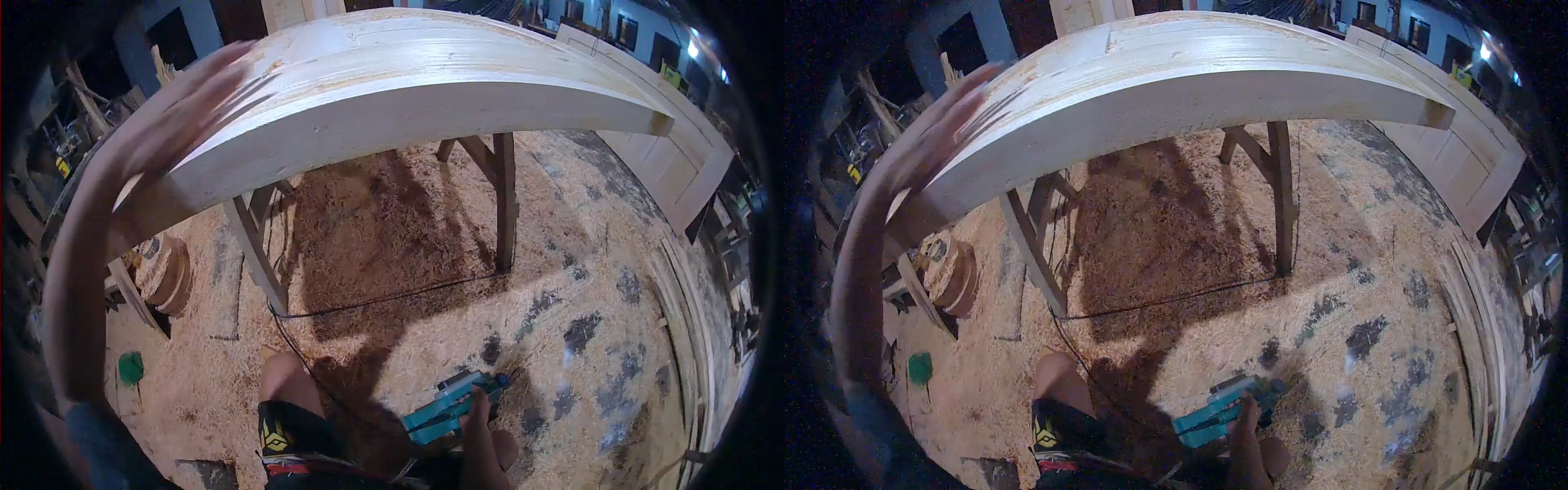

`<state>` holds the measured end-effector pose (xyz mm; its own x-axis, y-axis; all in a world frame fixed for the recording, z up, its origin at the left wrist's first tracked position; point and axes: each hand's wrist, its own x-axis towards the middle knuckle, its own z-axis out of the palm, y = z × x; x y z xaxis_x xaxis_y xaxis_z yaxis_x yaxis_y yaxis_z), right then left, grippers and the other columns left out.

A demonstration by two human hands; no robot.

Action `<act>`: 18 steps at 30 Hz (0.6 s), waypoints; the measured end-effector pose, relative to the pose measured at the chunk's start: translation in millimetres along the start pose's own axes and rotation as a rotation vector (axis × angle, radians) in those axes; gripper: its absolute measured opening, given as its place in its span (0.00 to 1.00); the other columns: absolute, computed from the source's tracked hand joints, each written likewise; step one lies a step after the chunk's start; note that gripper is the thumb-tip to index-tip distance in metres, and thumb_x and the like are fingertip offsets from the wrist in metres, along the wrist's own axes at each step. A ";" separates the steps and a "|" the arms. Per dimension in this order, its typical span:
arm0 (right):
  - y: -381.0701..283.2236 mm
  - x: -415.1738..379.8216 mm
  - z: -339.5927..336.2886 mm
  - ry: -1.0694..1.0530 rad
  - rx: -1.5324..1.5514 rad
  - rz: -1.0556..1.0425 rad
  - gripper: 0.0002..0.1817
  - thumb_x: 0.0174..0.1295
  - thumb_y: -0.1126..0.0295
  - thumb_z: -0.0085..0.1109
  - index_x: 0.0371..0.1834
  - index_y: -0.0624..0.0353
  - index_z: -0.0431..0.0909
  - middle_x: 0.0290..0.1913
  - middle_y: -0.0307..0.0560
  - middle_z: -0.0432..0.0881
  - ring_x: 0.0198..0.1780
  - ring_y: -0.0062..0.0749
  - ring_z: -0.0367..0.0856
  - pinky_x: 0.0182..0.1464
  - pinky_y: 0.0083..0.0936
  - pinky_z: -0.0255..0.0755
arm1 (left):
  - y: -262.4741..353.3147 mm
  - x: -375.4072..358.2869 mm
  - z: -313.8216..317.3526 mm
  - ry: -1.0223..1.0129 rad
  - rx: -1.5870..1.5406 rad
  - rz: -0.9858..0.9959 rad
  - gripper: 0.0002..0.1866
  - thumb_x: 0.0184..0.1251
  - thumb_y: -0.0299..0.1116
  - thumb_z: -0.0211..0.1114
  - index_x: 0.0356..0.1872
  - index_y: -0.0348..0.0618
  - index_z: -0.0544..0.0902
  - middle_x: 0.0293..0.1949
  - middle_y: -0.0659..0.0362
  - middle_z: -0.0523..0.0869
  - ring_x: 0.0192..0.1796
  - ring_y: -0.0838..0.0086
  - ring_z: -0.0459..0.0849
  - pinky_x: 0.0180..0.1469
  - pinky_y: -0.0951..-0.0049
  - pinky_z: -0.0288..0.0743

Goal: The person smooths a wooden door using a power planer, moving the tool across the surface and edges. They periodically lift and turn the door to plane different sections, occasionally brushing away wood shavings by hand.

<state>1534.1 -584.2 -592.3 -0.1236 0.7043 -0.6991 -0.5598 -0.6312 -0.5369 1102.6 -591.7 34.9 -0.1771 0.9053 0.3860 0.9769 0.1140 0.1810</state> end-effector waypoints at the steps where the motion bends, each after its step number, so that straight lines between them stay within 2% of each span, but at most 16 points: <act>1: 2.8 1.9 -3.8 -0.011 -0.017 -0.010 0.14 0.69 0.56 0.56 0.36 0.55 0.77 0.27 0.42 0.76 0.28 0.35 0.77 0.34 0.36 0.78 | -15.7 33.2 8.6 -0.045 0.078 0.068 0.41 0.79 0.65 0.41 0.80 0.46 0.60 0.80 0.46 0.59 0.80 0.56 0.61 0.81 0.59 0.54; 3: 3.2 2.2 -5.7 -0.015 -0.039 -0.008 0.13 0.69 0.57 0.56 0.37 0.55 0.77 0.27 0.42 0.76 0.28 0.35 0.77 0.34 0.36 0.78 | -2.3 70.3 22.9 -0.262 0.166 0.165 0.33 0.85 0.55 0.41 0.80 0.45 0.60 0.81 0.49 0.58 0.83 0.57 0.53 0.83 0.60 0.44; 5: 0.5 0.2 -8.2 -0.017 -0.072 -0.006 0.13 0.69 0.57 0.56 0.37 0.56 0.77 0.27 0.42 0.76 0.28 0.35 0.77 0.34 0.36 0.78 | 10.4 85.8 24.1 -0.429 0.093 0.250 0.30 0.86 0.49 0.40 0.79 0.44 0.62 0.81 0.48 0.58 0.83 0.57 0.54 0.84 0.59 0.45; 8: -1.7 -10.7 -11.4 -0.037 -0.152 0.023 0.12 0.69 0.58 0.56 0.37 0.56 0.77 0.27 0.42 0.76 0.29 0.34 0.77 0.33 0.36 0.78 | 2.5 83.2 19.2 -0.425 0.226 0.342 0.29 0.86 0.49 0.37 0.78 0.45 0.63 0.81 0.49 0.60 0.82 0.57 0.55 0.84 0.60 0.45; 10: 1.4 -24.3 -19.9 -0.041 -0.222 0.074 0.12 0.69 0.58 0.57 0.37 0.56 0.77 0.27 0.42 0.76 0.29 0.34 0.77 0.33 0.36 0.77 | 10.9 52.8 7.0 -0.423 0.210 0.148 0.33 0.86 0.54 0.30 0.79 0.45 0.61 0.81 0.51 0.59 0.82 0.58 0.55 0.84 0.60 0.44; 15: 4.2 -39.6 -31.2 -0.044 -0.370 0.169 0.11 0.68 0.59 0.57 0.37 0.56 0.77 0.27 0.41 0.76 0.29 0.34 0.77 0.33 0.35 0.77 | -52.0 -28.5 -43.5 -0.448 0.281 0.036 0.31 0.86 0.51 0.37 0.78 0.43 0.63 0.80 0.50 0.61 0.82 0.60 0.58 0.83 0.61 0.49; 16: 0.8 -38.3 -30.8 -0.047 -0.379 0.159 0.11 0.68 0.60 0.57 0.37 0.56 0.77 0.27 0.41 0.76 0.29 0.34 0.78 0.33 0.35 0.77 | -67.2 -53.6 -50.6 -0.373 0.116 -0.048 0.29 0.86 0.49 0.40 0.77 0.42 0.67 0.79 0.50 0.65 0.81 0.60 0.61 0.82 0.62 0.51; 18: -7.7 -31.2 -24.6 -0.057 -0.372 0.099 0.11 0.68 0.60 0.57 0.37 0.56 0.77 0.27 0.41 0.76 0.29 0.33 0.78 0.32 0.35 0.77 | -98.9 -85.6 -63.3 -0.232 0.088 -0.167 0.27 0.85 0.48 0.44 0.74 0.44 0.71 0.77 0.52 0.69 0.80 0.62 0.64 0.81 0.63 0.54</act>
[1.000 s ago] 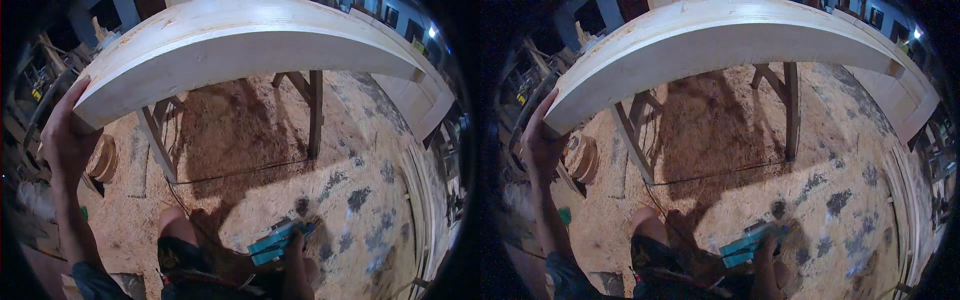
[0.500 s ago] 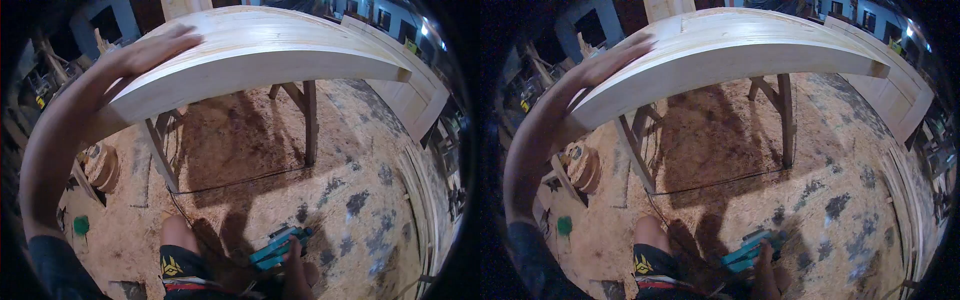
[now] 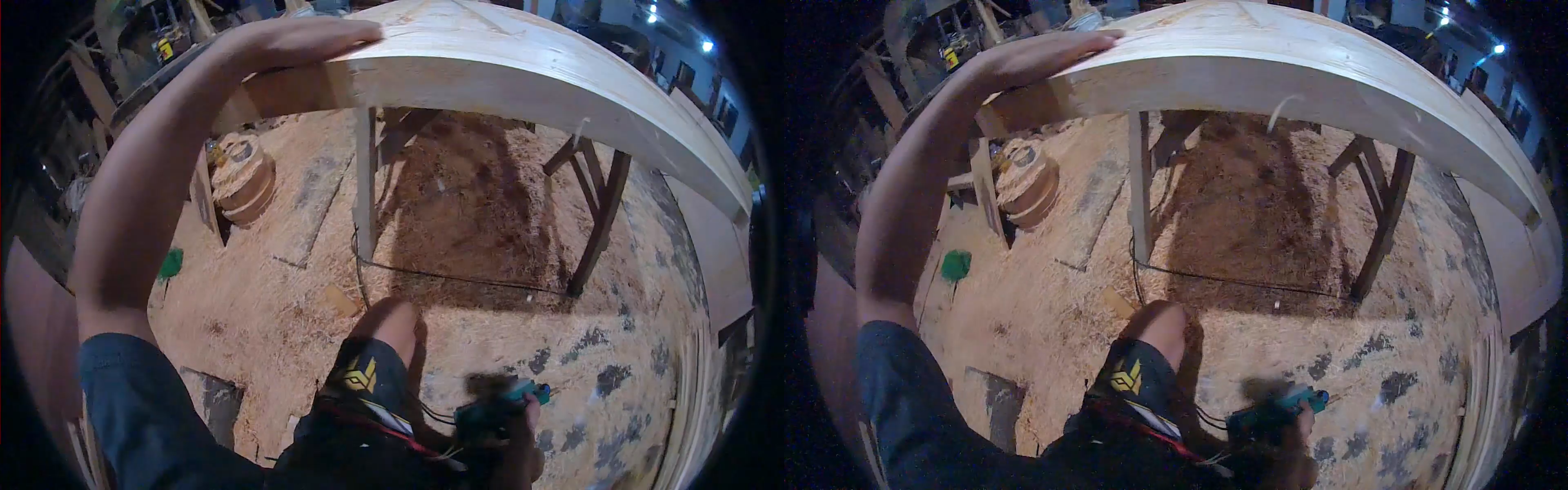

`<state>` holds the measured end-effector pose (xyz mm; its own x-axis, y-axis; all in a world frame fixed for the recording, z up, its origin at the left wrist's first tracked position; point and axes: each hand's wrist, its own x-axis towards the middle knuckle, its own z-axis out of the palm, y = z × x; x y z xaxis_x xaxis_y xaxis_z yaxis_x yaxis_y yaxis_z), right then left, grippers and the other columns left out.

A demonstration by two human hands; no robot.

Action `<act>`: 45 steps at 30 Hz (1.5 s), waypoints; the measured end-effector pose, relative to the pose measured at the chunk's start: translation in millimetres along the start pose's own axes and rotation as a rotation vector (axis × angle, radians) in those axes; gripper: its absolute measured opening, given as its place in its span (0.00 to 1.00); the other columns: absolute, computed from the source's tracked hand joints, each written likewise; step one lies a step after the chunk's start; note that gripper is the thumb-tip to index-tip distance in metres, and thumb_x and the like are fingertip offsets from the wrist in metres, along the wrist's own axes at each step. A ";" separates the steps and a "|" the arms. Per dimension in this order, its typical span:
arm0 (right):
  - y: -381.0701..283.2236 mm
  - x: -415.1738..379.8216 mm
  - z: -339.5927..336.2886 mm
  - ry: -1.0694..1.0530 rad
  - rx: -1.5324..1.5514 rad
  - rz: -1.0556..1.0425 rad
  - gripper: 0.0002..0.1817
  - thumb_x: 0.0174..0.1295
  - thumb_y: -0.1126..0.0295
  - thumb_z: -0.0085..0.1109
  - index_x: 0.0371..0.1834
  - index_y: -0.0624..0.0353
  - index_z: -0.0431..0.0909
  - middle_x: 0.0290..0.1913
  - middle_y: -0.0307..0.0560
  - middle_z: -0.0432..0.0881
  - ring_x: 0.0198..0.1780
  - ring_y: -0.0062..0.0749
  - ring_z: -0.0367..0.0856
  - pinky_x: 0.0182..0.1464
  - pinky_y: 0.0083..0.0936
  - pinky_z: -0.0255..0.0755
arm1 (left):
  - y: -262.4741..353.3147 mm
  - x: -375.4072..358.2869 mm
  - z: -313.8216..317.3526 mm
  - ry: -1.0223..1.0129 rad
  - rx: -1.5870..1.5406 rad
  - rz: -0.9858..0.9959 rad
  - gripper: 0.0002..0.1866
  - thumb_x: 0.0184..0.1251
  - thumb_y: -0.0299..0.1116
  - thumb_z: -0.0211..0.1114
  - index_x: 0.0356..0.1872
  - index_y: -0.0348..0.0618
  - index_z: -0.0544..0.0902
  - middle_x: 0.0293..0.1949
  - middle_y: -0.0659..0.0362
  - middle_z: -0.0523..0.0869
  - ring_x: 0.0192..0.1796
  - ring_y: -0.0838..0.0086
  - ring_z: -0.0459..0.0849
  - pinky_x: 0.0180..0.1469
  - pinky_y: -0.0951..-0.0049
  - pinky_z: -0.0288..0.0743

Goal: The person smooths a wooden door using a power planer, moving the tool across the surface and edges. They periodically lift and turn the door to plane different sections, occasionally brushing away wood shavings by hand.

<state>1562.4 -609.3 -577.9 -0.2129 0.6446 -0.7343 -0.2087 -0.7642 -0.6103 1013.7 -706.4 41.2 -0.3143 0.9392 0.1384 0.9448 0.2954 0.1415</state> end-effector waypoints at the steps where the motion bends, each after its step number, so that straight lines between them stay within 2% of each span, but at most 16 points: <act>1: -4.8 2.6 -1.2 0.002 0.011 -0.036 0.11 0.68 0.60 0.57 0.37 0.56 0.77 0.27 0.41 0.76 0.29 0.33 0.78 0.32 0.35 0.77 | -16.3 -11.6 -0.6 0.059 -0.030 -0.038 0.27 0.85 0.48 0.44 0.74 0.44 0.72 0.77 0.52 0.69 0.79 0.62 0.64 0.81 0.63 0.54; 5: -14.4 6.0 -7.4 0.033 0.037 -0.128 0.10 0.68 0.61 0.57 0.37 0.57 0.77 0.27 0.41 0.76 0.29 0.33 0.78 0.32 0.35 0.77 | -48.9 -33.2 3.5 0.153 -0.146 -0.053 0.27 0.84 0.48 0.46 0.74 0.45 0.73 0.76 0.53 0.70 0.79 0.63 0.65 0.81 0.63 0.54; 12: 16.9 -14.2 -28.2 0.063 -0.048 0.024 0.09 0.67 0.63 0.57 0.38 0.57 0.77 0.27 0.41 0.76 0.29 0.32 0.78 0.31 0.34 0.77 | -57.7 -29.5 4.4 0.175 -0.213 -0.007 0.26 0.83 0.48 0.48 0.72 0.46 0.74 0.76 0.54 0.71 0.78 0.65 0.66 0.80 0.64 0.56; 16: 7.2 -3.6 -16.5 0.042 -0.014 -0.030 0.08 0.67 0.64 0.58 0.38 0.57 0.77 0.27 0.41 0.76 0.30 0.32 0.78 0.31 0.34 0.77 | -71.9 -26.3 2.5 0.184 -0.113 0.080 0.25 0.82 0.48 0.51 0.72 0.48 0.76 0.76 0.58 0.72 0.78 0.68 0.67 0.80 0.65 0.56; 19: -3.4 7.9 -4.3 0.027 0.020 -0.094 0.08 0.66 0.64 0.58 0.38 0.57 0.77 0.27 0.41 0.76 0.30 0.31 0.78 0.31 0.34 0.77 | -68.5 -25.4 1.7 0.187 -0.110 0.077 0.26 0.81 0.46 0.53 0.72 0.44 0.74 0.74 0.56 0.73 0.76 0.66 0.69 0.78 0.66 0.59; 22: -9.0 13.4 2.0 0.025 0.043 -0.126 0.08 0.66 0.65 0.58 0.38 0.57 0.77 0.27 0.41 0.76 0.30 0.31 0.78 0.30 0.34 0.77 | -63.9 -14.4 7.4 0.157 -0.138 0.075 0.27 0.81 0.51 0.49 0.67 0.43 0.76 0.67 0.52 0.79 0.68 0.62 0.77 0.74 0.65 0.63; 28: -1.5 26.5 5.7 0.070 0.090 -0.184 0.07 0.66 0.66 0.58 0.38 0.58 0.76 0.27 0.41 0.76 0.30 0.30 0.78 0.30 0.34 0.76 | -63.9 -37.9 11.3 0.182 -0.116 0.183 0.33 0.59 0.37 0.65 0.69 0.42 0.74 0.69 0.47 0.76 0.69 0.54 0.75 0.73 0.60 0.65; 33: 2.7 25.9 4.5 0.124 0.154 -0.176 0.05 0.65 0.69 0.59 0.37 0.58 0.76 0.27 0.41 0.76 0.29 0.30 0.78 0.29 0.33 0.76 | -53.3 -37.3 6.2 0.260 0.091 0.478 0.47 0.40 0.26 0.79 0.70 0.41 0.72 0.71 0.43 0.74 0.71 0.47 0.74 0.71 0.56 0.67; 37: -8.8 12.4 24.8 0.206 0.238 -0.120 0.03 0.63 0.74 0.60 0.35 0.57 0.75 0.25 0.42 0.74 0.24 0.32 0.76 0.27 0.33 0.73 | -53.7 -25.5 9.1 0.208 -0.721 -0.174 0.33 0.70 0.40 0.65 0.73 0.38 0.71 0.72 0.47 0.73 0.73 0.59 0.71 0.75 0.66 0.60; 38: -9.5 12.5 25.7 0.246 0.251 -0.112 0.03 0.62 0.76 0.60 0.34 0.57 0.75 0.25 0.42 0.74 0.23 0.33 0.75 0.27 0.33 0.73 | -50.3 -25.7 9.4 0.205 -0.776 -0.240 0.32 0.71 0.40 0.63 0.73 0.38 0.71 0.72 0.47 0.74 0.73 0.60 0.71 0.75 0.67 0.60; 41: -9.3 10.2 29.4 0.211 0.263 -0.156 0.03 0.63 0.77 0.59 0.34 0.57 0.74 0.25 0.42 0.74 0.23 0.33 0.75 0.27 0.33 0.72 | -37.9 -27.5 9.3 0.178 -0.627 -0.193 0.31 0.74 0.41 0.59 0.73 0.37 0.71 0.72 0.48 0.74 0.73 0.62 0.71 0.75 0.68 0.60; 44: -6.2 16.1 25.7 0.161 0.284 -0.120 0.10 0.60 0.78 0.60 0.42 0.54 0.73 0.26 0.41 0.74 0.22 0.32 0.75 0.23 0.32 0.73 | -22.2 -32.9 7.5 0.183 -0.463 -0.127 0.30 0.77 0.42 0.55 0.73 0.36 0.71 0.71 0.49 0.74 0.72 0.64 0.71 0.75 0.70 0.59; 45: -4.5 18.0 24.8 0.156 0.286 -0.128 0.10 0.60 0.78 0.61 0.42 0.54 0.73 0.26 0.41 0.74 0.22 0.32 0.75 0.23 0.32 0.73 | -20.6 -34.5 6.2 0.184 -0.459 -0.128 0.29 0.78 0.43 0.54 0.73 0.36 0.71 0.71 0.49 0.74 0.72 0.64 0.71 0.75 0.70 0.59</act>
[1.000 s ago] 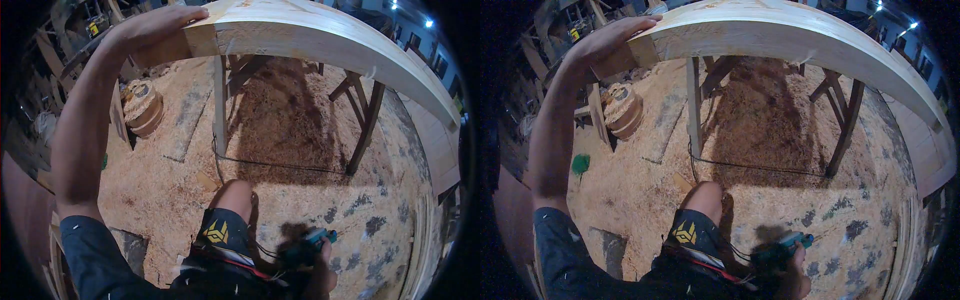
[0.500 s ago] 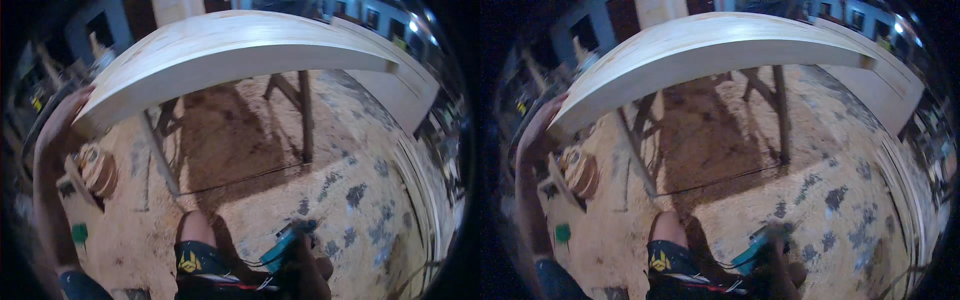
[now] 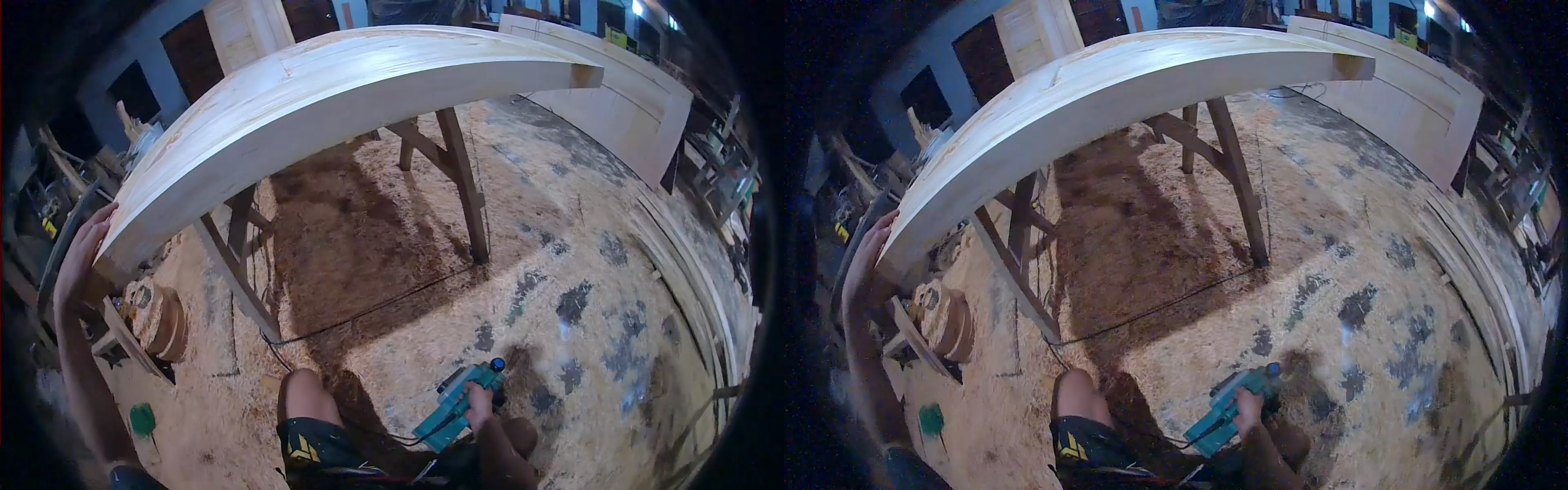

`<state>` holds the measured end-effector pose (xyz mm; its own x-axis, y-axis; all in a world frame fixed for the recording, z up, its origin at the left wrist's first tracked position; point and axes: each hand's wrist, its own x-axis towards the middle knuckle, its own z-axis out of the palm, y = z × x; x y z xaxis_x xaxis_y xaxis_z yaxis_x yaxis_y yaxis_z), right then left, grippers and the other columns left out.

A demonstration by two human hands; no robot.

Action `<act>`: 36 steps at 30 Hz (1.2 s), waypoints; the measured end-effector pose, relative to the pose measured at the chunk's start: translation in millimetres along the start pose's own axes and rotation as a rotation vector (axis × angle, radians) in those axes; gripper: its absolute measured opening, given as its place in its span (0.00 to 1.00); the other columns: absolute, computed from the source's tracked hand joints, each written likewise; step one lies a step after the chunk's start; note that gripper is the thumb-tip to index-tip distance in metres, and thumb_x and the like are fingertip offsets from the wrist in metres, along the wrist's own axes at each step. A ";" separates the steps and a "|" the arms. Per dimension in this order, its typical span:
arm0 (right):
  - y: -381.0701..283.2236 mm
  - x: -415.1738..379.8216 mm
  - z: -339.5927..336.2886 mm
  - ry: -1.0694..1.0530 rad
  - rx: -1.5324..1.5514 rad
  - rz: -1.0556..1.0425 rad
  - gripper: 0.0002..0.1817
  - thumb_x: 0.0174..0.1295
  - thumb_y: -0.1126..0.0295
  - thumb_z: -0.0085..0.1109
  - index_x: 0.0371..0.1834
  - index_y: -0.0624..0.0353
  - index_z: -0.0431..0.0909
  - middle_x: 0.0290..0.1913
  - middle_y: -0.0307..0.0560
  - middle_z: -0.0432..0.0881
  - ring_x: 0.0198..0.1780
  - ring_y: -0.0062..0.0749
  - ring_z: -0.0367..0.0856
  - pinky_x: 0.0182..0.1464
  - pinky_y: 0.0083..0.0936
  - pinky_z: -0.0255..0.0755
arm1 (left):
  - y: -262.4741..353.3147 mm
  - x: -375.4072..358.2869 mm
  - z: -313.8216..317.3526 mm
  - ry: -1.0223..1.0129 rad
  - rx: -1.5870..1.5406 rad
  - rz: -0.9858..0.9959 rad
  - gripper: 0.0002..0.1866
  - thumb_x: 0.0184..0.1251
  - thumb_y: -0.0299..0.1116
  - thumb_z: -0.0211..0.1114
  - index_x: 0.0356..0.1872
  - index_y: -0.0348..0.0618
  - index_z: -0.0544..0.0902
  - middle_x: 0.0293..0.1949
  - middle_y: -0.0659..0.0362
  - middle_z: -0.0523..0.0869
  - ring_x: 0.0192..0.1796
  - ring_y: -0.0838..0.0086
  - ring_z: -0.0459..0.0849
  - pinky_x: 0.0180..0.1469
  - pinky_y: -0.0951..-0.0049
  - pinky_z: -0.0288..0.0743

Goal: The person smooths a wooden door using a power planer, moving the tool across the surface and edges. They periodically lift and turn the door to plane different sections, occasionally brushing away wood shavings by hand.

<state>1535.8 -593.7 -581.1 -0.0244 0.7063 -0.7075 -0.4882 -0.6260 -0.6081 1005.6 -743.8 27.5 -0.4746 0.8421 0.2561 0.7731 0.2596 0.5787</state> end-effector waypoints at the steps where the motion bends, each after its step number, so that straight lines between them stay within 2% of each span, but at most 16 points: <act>1: -1.5 -1.7 2.8 -0.006 0.003 -0.008 0.10 0.60 0.77 0.61 0.42 0.55 0.73 0.26 0.40 0.74 0.22 0.32 0.75 0.23 0.32 0.72 | 1.4 0.4 1.4 0.000 -0.017 -0.005 0.29 0.79 0.43 0.53 0.73 0.35 0.71 0.71 0.49 0.74 0.72 0.65 0.71 0.75 0.71 0.59; 5: -18.8 -23.8 15.8 -0.044 -0.009 -0.029 0.10 0.61 0.75 0.64 0.42 0.55 0.72 0.26 0.39 0.74 0.22 0.31 0.75 0.24 0.33 0.72 | -10.3 3.7 -6.4 -0.074 -0.074 -0.006 0.29 0.78 0.41 0.53 0.73 0.35 0.70 0.70 0.47 0.74 0.71 0.62 0.73 0.75 0.69 0.59; 7: -22.1 -42.2 14.9 -0.141 0.053 -0.104 0.14 0.62 0.71 0.67 0.49 0.57 0.74 0.32 0.41 0.78 0.27 0.31 0.77 0.28 0.33 0.73 | -0.6 -7.7 10.4 0.017 -0.274 -0.050 0.29 0.78 0.42 0.52 0.74 0.35 0.69 0.71 0.45 0.74 0.72 0.59 0.72 0.76 0.65 0.57; 9: -27.0 -64.8 22.6 -0.098 0.023 -0.217 0.15 0.64 0.68 0.67 0.50 0.56 0.75 0.31 0.41 0.77 0.27 0.29 0.77 0.28 0.30 0.73 | -3.2 1.2 -4.5 -0.011 0.252 -0.025 0.29 0.78 0.41 0.52 0.75 0.38 0.68 0.73 0.44 0.72 0.76 0.55 0.66 0.78 0.61 0.55; 11: -34.3 -102.2 41.2 0.057 -0.079 -0.321 0.14 0.65 0.66 0.67 0.49 0.53 0.76 0.27 0.40 0.74 0.25 0.26 0.76 0.26 0.26 0.72 | 2.4 0.3 -2.0 0.000 0.361 -0.008 0.28 0.76 0.38 0.53 0.73 0.38 0.70 0.74 0.44 0.71 0.77 0.53 0.66 0.79 0.59 0.55; 13: -59.4 -168.1 73.1 0.152 -0.161 -0.321 0.15 0.64 0.63 0.68 0.51 0.52 0.77 0.26 0.40 0.76 0.27 0.26 0.78 0.27 0.26 0.74 | 12.3 0.4 -1.3 0.007 0.340 -0.002 0.28 0.73 0.35 0.54 0.73 0.38 0.71 0.75 0.44 0.69 0.77 0.51 0.65 0.80 0.58 0.54; 16: -136.8 -302.8 137.6 0.394 -0.684 -0.205 0.29 0.61 0.64 0.73 0.63 0.60 0.72 0.44 0.46 0.80 0.44 0.34 0.81 0.44 0.30 0.77 | 32.1 2.2 -7.0 -0.043 0.505 -0.061 0.30 0.73 0.40 0.55 0.74 0.41 0.70 0.77 0.46 0.67 0.79 0.48 0.61 0.80 0.47 0.50; 18: -178.6 -387.8 166.3 0.362 -0.733 -0.174 0.34 0.59 0.66 0.74 0.67 0.64 0.70 0.52 0.49 0.82 0.51 0.37 0.82 0.52 0.32 0.78 | 39.9 6.1 -11.0 -0.114 0.547 -0.101 0.32 0.73 0.42 0.54 0.76 0.42 0.68 0.78 0.45 0.63 0.80 0.46 0.57 0.80 0.43 0.46; 20: -213.1 -457.9 188.0 0.094 -0.339 -0.239 0.32 0.59 0.69 0.72 0.65 0.63 0.71 0.52 0.49 0.82 0.51 0.37 0.83 0.52 0.33 0.78 | 47.1 12.2 -20.3 -0.169 0.460 -0.103 0.32 0.74 0.44 0.54 0.76 0.42 0.66 0.79 0.44 0.61 0.81 0.46 0.54 0.80 0.42 0.44; 22: -230.2 -505.0 190.0 0.202 -0.571 -0.472 0.22 0.59 0.74 0.66 0.57 0.63 0.75 0.40 0.45 0.83 0.37 0.30 0.82 0.40 0.28 0.77 | 47.4 14.7 -29.9 -0.228 0.394 -0.112 0.33 0.74 0.44 0.54 0.77 0.41 0.65 0.80 0.43 0.59 0.82 0.44 0.52 0.80 0.41 0.42; 24: -261.9 -552.6 218.2 0.218 -0.730 -0.519 0.20 0.59 0.77 0.64 0.56 0.63 0.76 0.39 0.45 0.84 0.34 0.30 0.83 0.39 0.28 0.77 | 44.1 20.6 -32.6 -0.259 0.346 -0.132 0.34 0.75 0.45 0.54 0.76 0.40 0.65 0.80 0.42 0.58 0.82 0.43 0.50 0.80 0.39 0.41; 27: -346.5 -641.0 315.5 0.171 -0.805 -0.336 0.26 0.59 0.79 0.66 0.63 0.64 0.74 0.50 0.50 0.85 0.44 0.35 0.85 0.50 0.33 0.79 | 43.5 34.4 -31.4 -0.266 0.298 -0.156 0.34 0.75 0.47 0.55 0.76 0.39 0.65 0.80 0.42 0.57 0.82 0.43 0.50 0.79 0.38 0.40; 30: -379.1 -656.6 374.9 0.136 -0.844 -0.320 0.25 0.60 0.80 0.65 0.62 0.65 0.75 0.49 0.51 0.87 0.46 0.33 0.86 0.51 0.32 0.78 | 55.4 65.2 -22.4 -0.261 0.310 -0.204 0.34 0.75 0.45 0.56 0.76 0.38 0.64 0.80 0.43 0.57 0.82 0.44 0.49 0.80 0.39 0.38; 33: -395.1 -617.0 406.5 -0.039 -0.999 -0.484 0.24 0.59 0.78 0.66 0.60 0.66 0.76 0.46 0.50 0.87 0.45 0.33 0.86 0.50 0.31 0.79 | 58.1 87.7 -1.0 -0.156 0.169 -0.068 0.34 0.72 0.42 0.61 0.75 0.38 0.67 0.77 0.41 0.62 0.80 0.43 0.55 0.78 0.39 0.44; 34: -399.5 -593.3 419.4 -0.127 -1.078 -0.596 0.22 0.59 0.78 0.66 0.59 0.65 0.77 0.44 0.49 0.86 0.43 0.33 0.86 0.48 0.30 0.79 | 69.7 90.6 1.4 -0.056 0.079 0.100 0.29 0.69 0.37 0.64 0.68 0.37 0.73 0.72 0.41 0.70 0.73 0.43 0.66 0.73 0.42 0.55; 36: -419.0 -557.9 460.3 -0.265 -1.146 -0.635 0.22 0.58 0.77 0.67 0.58 0.65 0.77 0.43 0.49 0.87 0.44 0.33 0.85 0.51 0.30 0.78 | 97.5 82.4 5.1 -0.208 -0.062 0.148 0.24 0.68 0.35 0.64 0.63 0.37 0.76 0.67 0.41 0.74 0.67 0.45 0.72 0.68 0.46 0.61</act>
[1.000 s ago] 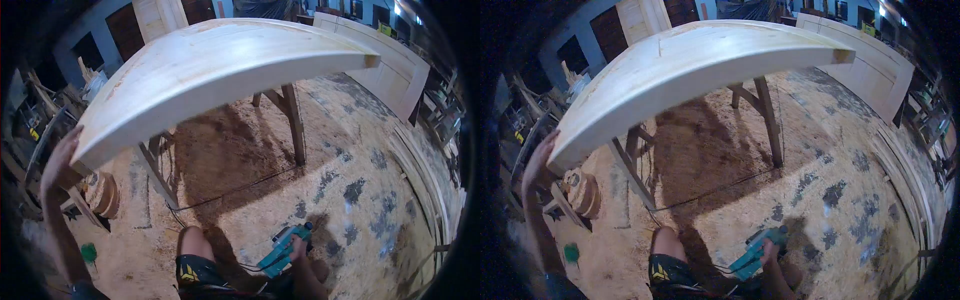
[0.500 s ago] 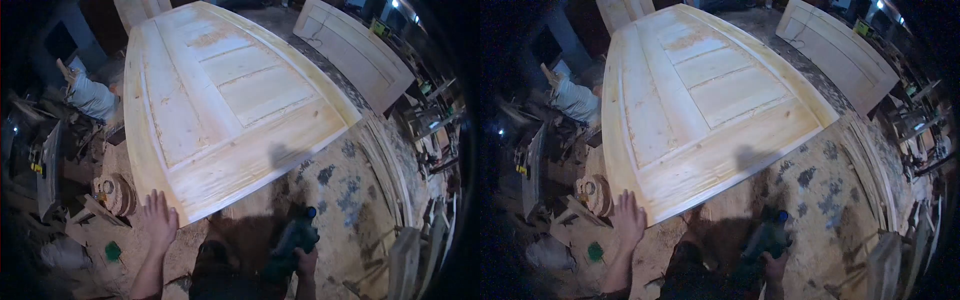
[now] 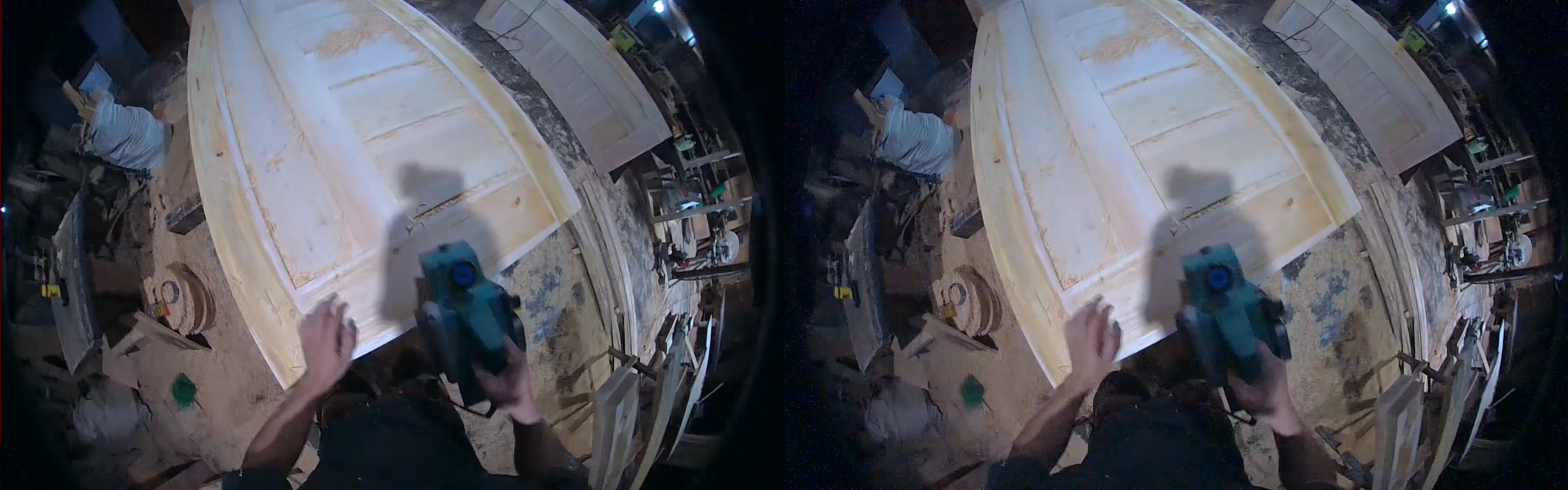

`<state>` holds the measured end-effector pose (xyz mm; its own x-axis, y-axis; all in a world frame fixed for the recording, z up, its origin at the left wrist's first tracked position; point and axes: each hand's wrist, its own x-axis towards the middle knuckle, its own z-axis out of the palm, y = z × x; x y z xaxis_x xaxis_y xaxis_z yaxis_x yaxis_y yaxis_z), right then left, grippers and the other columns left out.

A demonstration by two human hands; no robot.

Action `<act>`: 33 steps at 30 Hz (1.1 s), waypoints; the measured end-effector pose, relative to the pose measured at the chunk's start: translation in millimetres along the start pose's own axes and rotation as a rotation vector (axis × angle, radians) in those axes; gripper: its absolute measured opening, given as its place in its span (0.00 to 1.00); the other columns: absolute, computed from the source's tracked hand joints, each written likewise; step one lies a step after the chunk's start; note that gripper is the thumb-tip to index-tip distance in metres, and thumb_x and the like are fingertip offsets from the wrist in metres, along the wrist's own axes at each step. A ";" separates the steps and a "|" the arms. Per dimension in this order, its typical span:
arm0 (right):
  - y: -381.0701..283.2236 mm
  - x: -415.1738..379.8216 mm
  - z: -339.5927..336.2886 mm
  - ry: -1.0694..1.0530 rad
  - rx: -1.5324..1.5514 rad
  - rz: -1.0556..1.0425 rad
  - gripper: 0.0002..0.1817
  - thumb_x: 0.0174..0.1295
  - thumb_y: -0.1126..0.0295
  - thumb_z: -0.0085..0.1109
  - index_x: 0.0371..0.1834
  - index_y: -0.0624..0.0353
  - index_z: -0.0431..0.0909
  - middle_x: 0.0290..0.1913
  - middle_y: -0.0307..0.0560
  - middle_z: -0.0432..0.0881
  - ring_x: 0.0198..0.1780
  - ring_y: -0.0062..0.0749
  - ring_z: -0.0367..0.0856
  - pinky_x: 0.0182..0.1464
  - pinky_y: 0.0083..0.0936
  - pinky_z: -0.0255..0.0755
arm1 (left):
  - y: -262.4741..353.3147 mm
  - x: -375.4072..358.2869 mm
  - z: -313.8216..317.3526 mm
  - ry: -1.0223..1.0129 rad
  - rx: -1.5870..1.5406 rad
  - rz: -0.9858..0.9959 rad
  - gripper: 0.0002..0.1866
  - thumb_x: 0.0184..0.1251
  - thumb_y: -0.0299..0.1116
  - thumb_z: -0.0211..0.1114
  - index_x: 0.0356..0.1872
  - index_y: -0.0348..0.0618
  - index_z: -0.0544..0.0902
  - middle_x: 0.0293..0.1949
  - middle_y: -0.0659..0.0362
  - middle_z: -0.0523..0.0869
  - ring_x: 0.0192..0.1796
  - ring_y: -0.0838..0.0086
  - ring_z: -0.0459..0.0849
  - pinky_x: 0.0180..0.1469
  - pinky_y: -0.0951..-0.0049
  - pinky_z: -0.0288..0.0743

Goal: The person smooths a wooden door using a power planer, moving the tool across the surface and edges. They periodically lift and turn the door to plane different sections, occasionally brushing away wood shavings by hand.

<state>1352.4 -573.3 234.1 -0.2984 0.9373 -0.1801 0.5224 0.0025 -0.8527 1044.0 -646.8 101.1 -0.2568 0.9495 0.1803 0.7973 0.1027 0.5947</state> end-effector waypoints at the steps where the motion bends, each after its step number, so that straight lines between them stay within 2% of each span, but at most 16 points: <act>1: -11.7 26.4 2.1 -0.061 0.035 0.036 0.24 0.57 0.76 0.67 0.59 0.65 0.77 0.44 0.50 0.87 0.48 0.33 0.85 0.55 0.30 0.76 | 6.9 -3.0 2.4 -0.075 -0.073 0.029 0.22 0.67 0.33 0.64 0.61 0.37 0.78 0.65 0.42 0.77 0.65 0.46 0.75 0.66 0.47 0.64; 4: -12.6 93.2 11.0 -0.254 0.013 -0.001 0.23 0.58 0.75 0.67 0.58 0.65 0.78 0.44 0.52 0.87 0.47 0.29 0.84 0.54 0.29 0.77 | -1.4 4.7 16.3 0.015 -0.156 -0.073 0.19 0.66 0.31 0.64 0.57 0.40 0.80 0.63 0.43 0.79 0.61 0.50 0.77 0.62 0.50 0.66; 7: -13.4 135.4 28.9 -0.276 0.076 0.005 0.20 0.57 0.70 0.69 0.52 0.64 0.77 0.41 0.62 0.86 0.48 0.53 0.89 0.48 0.36 0.79 | -17.2 44.1 5.6 0.155 -0.069 -0.209 0.17 0.68 0.32 0.61 0.55 0.38 0.82 0.63 0.42 0.78 0.61 0.47 0.77 0.68 0.52 0.64; 10: -18.0 164.2 38.8 -0.335 0.094 0.038 0.21 0.56 0.70 0.69 0.53 0.62 0.77 0.41 0.61 0.86 0.46 0.55 0.89 0.47 0.38 0.79 | -50.8 97.8 1.9 0.193 0.031 -0.299 0.19 0.70 0.35 0.61 0.58 0.37 0.80 0.66 0.43 0.76 0.68 0.49 0.72 0.71 0.52 0.60; 13: -34.3 202.2 55.4 -0.302 -0.007 -0.022 0.21 0.56 0.69 0.69 0.53 0.63 0.77 0.40 0.61 0.86 0.46 0.56 0.88 0.47 0.39 0.79 | -67.7 141.2 3.5 0.209 0.150 -0.331 0.21 0.70 0.36 0.61 0.60 0.38 0.79 0.69 0.44 0.74 0.72 0.51 0.69 0.72 0.51 0.56; 16: -55.4 251.3 77.7 -0.275 0.095 -0.030 0.22 0.56 0.69 0.69 0.54 0.62 0.78 0.40 0.61 0.86 0.46 0.57 0.88 0.48 0.40 0.79 | -70.0 156.6 10.6 0.174 0.259 -0.388 0.22 0.70 0.38 0.60 0.62 0.39 0.79 0.70 0.45 0.73 0.74 0.53 0.66 0.73 0.52 0.53; 18: -52.6 292.5 100.9 -0.211 -0.020 -0.152 0.23 0.56 0.66 0.68 0.54 0.62 0.79 0.41 0.62 0.87 0.47 0.56 0.89 0.49 0.42 0.80 | -69.6 159.4 14.4 0.149 0.290 -0.425 0.23 0.70 0.39 0.60 0.62 0.39 0.79 0.70 0.45 0.72 0.75 0.54 0.66 0.73 0.52 0.52; 20: -80.4 341.5 123.1 -0.226 0.205 -0.165 0.21 0.56 0.64 0.68 0.52 0.62 0.81 0.42 0.63 0.87 0.47 0.55 0.89 0.51 0.43 0.80 | -72.4 159.2 13.3 0.144 0.282 -0.439 0.23 0.70 0.40 0.59 0.62 0.39 0.79 0.70 0.46 0.73 0.75 0.54 0.66 0.73 0.53 0.52; 21: -96.7 367.6 132.5 -0.187 0.076 -0.206 0.20 0.56 0.62 0.67 0.48 0.63 0.83 0.40 0.63 0.87 0.46 0.53 0.89 0.51 0.41 0.80 | -71.4 158.8 12.5 0.143 0.281 -0.442 0.23 0.70 0.40 0.59 0.62 0.38 0.79 0.70 0.46 0.73 0.75 0.54 0.66 0.73 0.53 0.52; 22: -106.2 393.9 146.0 -0.221 0.154 -0.154 0.19 0.57 0.60 0.65 0.46 0.63 0.83 0.38 0.62 0.87 0.45 0.53 0.89 0.49 0.41 0.80 | -70.4 159.9 11.4 0.141 0.282 -0.445 0.23 0.70 0.39 0.59 0.61 0.38 0.79 0.70 0.46 0.73 0.75 0.55 0.66 0.73 0.53 0.52; 23: -113.3 421.0 156.2 -0.195 0.001 -0.261 0.21 0.60 0.54 0.63 0.43 0.64 0.83 0.35 0.60 0.87 0.40 0.48 0.90 0.46 0.40 0.81 | -71.0 160.2 11.6 0.142 0.286 -0.444 0.23 0.70 0.39 0.59 0.61 0.38 0.80 0.70 0.46 0.73 0.75 0.55 0.66 0.73 0.53 0.52; 24: -128.8 437.8 163.1 -0.218 0.048 -0.180 0.23 0.62 0.51 0.62 0.41 0.64 0.83 0.33 0.59 0.87 0.37 0.46 0.89 0.44 0.40 0.80 | -72.0 159.2 13.5 0.189 0.280 -0.423 0.21 0.70 0.38 0.59 0.59 0.37 0.81 0.69 0.46 0.75 0.74 0.55 0.68 0.72 0.54 0.53; 25: -138.6 443.7 166.6 -0.240 0.095 -0.101 0.26 0.64 0.48 0.61 0.39 0.65 0.82 0.31 0.58 0.86 0.34 0.43 0.88 0.41 0.40 0.80 | -72.9 156.2 14.5 0.203 0.254 -0.412 0.20 0.70 0.37 0.59 0.58 0.37 0.81 0.68 0.46 0.76 0.73 0.55 0.69 0.72 0.54 0.53; 28: -129.8 433.4 167.5 -0.258 0.349 -0.009 0.31 0.70 0.41 0.57 0.43 0.66 0.81 0.34 0.49 0.84 0.29 0.26 0.79 0.36 0.31 0.75 | -76.4 152.9 14.0 0.272 0.198 -0.370 0.19 0.70 0.34 0.59 0.56 0.34 0.82 0.64 0.45 0.80 0.70 0.54 0.74 0.72 0.55 0.56; 32: -84.5 351.6 124.2 -0.270 0.068 -0.120 0.26 0.77 0.49 0.50 0.52 0.66 0.79 0.40 0.47 0.84 0.41 0.29 0.80 0.44 0.28 0.74 | -78.0 132.6 11.0 0.273 0.003 -0.346 0.18 0.70 0.34 0.59 0.55 0.33 0.82 0.62 0.45 0.82 0.70 0.53 0.74 0.74 0.57 0.56; 33: -71.9 313.4 109.5 -0.271 0.158 -0.057 0.23 0.77 0.52 0.52 0.49 0.65 0.80 0.42 0.55 0.86 0.44 0.42 0.84 0.49 0.41 0.75 | -72.4 121.1 11.0 0.249 -0.080 -0.351 0.18 0.70 0.35 0.59 0.55 0.33 0.82 0.62 0.45 0.82 0.70 0.54 0.74 0.75 0.58 0.56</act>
<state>1133.9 -317.9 185.3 -0.5369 0.8099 -0.2363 0.3747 -0.0220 -0.9269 961.2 -536.0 71.3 -0.6368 0.7593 0.1340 0.5957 0.3742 0.7107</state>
